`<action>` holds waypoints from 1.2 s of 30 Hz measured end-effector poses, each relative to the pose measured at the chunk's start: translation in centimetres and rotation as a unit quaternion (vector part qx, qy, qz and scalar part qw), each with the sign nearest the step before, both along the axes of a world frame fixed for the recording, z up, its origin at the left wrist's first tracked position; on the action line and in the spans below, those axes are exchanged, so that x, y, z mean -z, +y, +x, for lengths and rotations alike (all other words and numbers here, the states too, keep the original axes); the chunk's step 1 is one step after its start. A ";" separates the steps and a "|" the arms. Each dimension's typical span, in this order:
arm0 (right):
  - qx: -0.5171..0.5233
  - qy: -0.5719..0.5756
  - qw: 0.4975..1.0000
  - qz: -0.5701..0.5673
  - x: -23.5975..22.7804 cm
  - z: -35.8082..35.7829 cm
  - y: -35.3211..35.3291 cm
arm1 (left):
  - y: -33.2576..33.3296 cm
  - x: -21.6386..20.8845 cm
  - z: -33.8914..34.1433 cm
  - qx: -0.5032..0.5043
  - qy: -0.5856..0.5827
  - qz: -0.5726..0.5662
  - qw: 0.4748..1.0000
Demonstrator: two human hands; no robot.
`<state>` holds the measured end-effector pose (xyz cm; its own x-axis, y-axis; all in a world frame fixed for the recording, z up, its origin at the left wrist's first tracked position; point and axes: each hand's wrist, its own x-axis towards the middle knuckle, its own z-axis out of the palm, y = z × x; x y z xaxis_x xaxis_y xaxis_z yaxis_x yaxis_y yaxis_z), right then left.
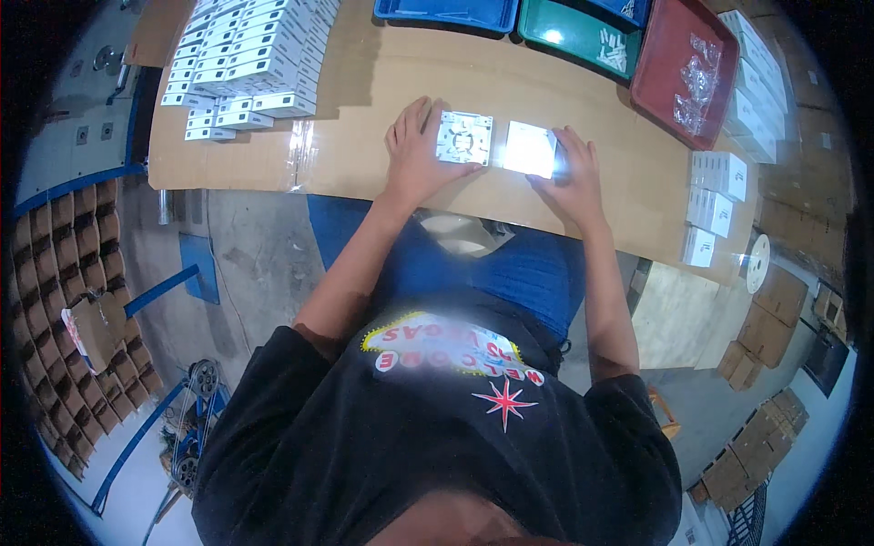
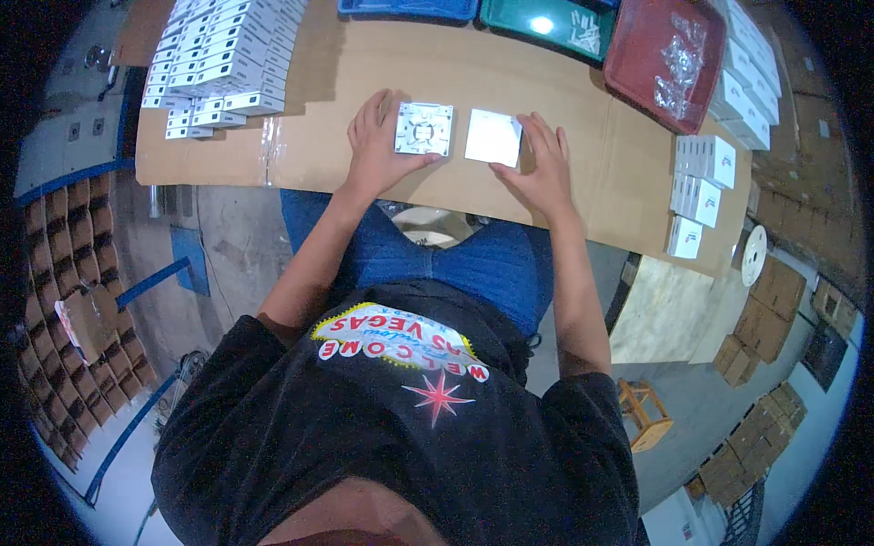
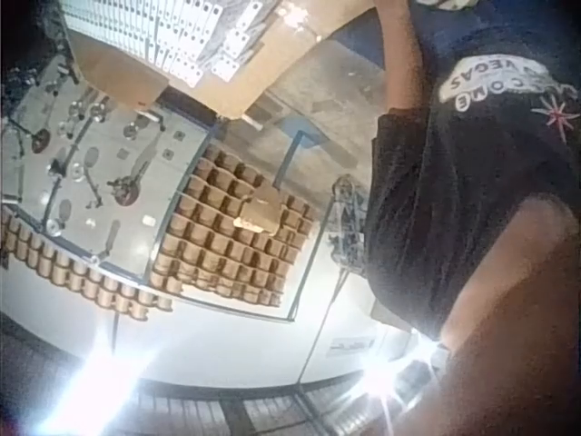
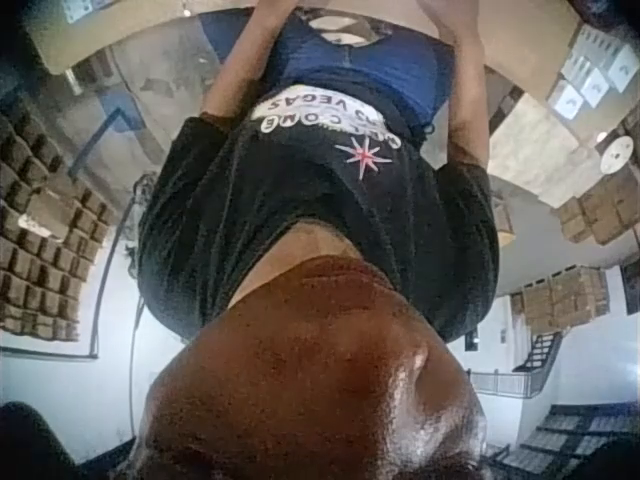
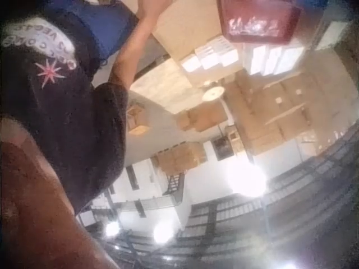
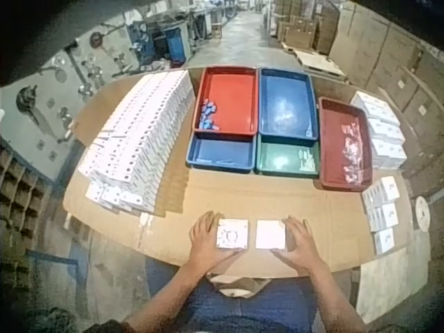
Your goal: The person is placing small blue plastic components into white cardboard boxes and stacking the finished boxes on a table.
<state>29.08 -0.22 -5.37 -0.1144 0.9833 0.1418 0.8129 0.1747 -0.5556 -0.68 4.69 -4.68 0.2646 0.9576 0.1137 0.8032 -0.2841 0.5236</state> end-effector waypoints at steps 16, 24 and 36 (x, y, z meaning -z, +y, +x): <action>0.110 0.192 0.975 0.022 -0.7 1.2 0.5 | -1.1 -0.2 -1.4 0.044 0.017 0.068 0.997; 0.298 0.197 0.921 0.158 -1.2 9.7 5.3 | -1.8 -0.1 -1.3 0.040 0.031 0.100 0.994; 0.445 -0.062 0.881 0.147 -0.7 22.9 12.3 | -1.7 -0.3 -1.0 0.020 0.058 0.042 0.997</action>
